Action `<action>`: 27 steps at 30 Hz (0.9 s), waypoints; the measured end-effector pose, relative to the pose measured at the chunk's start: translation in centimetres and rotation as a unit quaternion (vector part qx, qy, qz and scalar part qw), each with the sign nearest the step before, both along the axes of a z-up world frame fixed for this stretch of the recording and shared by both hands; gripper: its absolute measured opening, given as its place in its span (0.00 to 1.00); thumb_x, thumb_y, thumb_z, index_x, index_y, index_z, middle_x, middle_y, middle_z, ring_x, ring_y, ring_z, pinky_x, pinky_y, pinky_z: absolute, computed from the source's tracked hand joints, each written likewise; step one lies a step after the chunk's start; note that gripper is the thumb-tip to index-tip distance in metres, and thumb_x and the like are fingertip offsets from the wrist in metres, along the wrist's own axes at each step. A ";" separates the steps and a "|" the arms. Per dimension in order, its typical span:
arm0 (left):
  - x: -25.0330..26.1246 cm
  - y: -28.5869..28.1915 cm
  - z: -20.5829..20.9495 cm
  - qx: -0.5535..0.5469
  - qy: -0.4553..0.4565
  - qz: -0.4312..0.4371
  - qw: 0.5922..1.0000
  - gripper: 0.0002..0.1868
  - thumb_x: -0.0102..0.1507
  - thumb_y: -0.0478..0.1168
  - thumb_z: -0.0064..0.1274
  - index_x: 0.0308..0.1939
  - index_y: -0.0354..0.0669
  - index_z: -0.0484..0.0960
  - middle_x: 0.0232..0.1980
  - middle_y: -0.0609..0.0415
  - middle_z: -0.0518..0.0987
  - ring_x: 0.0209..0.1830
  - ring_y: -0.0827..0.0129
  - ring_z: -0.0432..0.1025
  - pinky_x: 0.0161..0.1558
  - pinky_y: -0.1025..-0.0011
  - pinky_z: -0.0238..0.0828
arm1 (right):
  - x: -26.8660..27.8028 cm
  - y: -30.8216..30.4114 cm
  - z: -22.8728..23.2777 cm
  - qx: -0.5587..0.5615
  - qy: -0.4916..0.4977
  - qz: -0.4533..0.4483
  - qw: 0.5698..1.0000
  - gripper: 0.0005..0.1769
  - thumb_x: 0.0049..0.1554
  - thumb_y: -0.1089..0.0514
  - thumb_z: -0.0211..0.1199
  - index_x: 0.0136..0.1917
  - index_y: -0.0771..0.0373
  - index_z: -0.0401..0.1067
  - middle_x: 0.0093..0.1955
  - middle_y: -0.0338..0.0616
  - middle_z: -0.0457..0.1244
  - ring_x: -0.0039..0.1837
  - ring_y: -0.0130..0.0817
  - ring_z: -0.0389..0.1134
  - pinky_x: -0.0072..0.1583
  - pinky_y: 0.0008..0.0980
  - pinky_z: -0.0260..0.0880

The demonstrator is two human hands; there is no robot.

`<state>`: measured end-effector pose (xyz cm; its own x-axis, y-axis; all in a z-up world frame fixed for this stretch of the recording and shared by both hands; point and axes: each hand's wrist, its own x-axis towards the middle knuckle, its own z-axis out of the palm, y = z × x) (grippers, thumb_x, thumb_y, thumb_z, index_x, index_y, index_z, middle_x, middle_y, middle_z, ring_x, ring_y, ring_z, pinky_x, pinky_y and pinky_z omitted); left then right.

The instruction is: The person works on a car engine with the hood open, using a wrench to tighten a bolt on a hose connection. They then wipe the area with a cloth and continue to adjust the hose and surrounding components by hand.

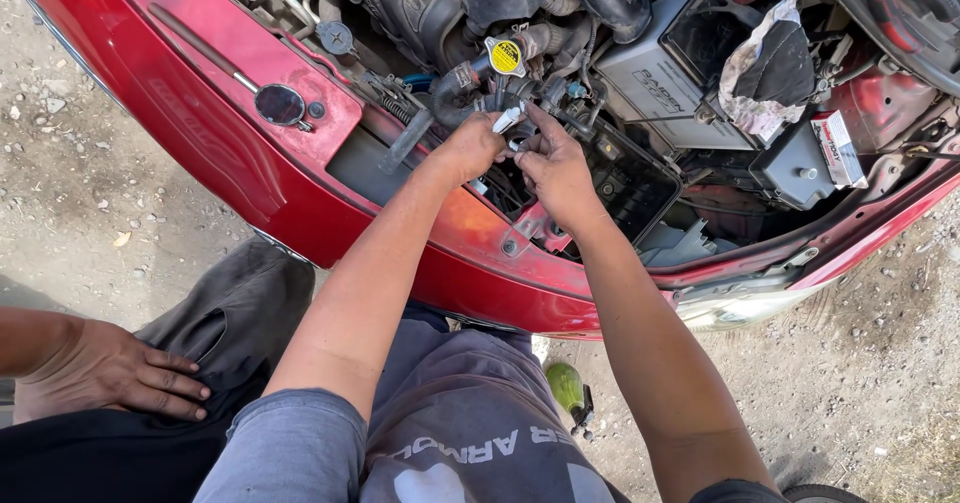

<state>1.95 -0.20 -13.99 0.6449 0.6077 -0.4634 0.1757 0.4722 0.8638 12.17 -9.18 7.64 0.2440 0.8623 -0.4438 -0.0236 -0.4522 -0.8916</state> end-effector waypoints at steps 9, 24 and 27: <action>-0.5 0.2 2.1 0.010 0.011 -0.008 1.000 0.25 0.51 0.30 0.47 0.52 0.36 0.84 0.30 0.46 0.83 0.34 0.64 0.83 0.39 0.72 0.83 | 0.2 0.3 -0.1 0.003 -0.022 0.027 0.999 0.41 0.52 0.70 0.59 0.79 0.63 0.59 0.43 0.46 0.62 0.34 0.28 0.65 0.34 0.27 0.66; -1.8 0.5 12.9 -0.013 -0.036 0.023 0.999 0.20 0.50 0.26 0.51 0.45 0.34 0.85 0.28 0.50 0.80 0.27 0.71 0.78 0.33 0.78 0.80 | -1.3 -2.1 3.5 0.043 0.310 -0.210 0.926 0.22 0.50 0.64 0.57 0.59 0.57 0.74 0.41 0.45 0.61 0.33 0.31 0.61 0.36 0.29 0.60; -2.1 0.4 14.3 -0.012 -0.044 0.024 0.999 0.18 0.50 0.26 0.51 0.43 0.31 0.84 0.27 0.46 0.81 0.28 0.67 0.78 0.35 0.72 0.82 | -3.0 -4.2 2.3 -0.004 0.445 -0.325 0.834 0.20 0.48 0.59 0.55 0.55 0.55 0.70 0.41 0.41 0.59 0.34 0.31 0.54 0.37 0.30 0.53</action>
<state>-0.12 0.24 0.31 0.6542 0.6285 -0.4207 0.0763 0.4986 0.8635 9.15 -13.33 9.97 0.2301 0.6719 -0.7040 -0.9176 -0.0911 -0.3868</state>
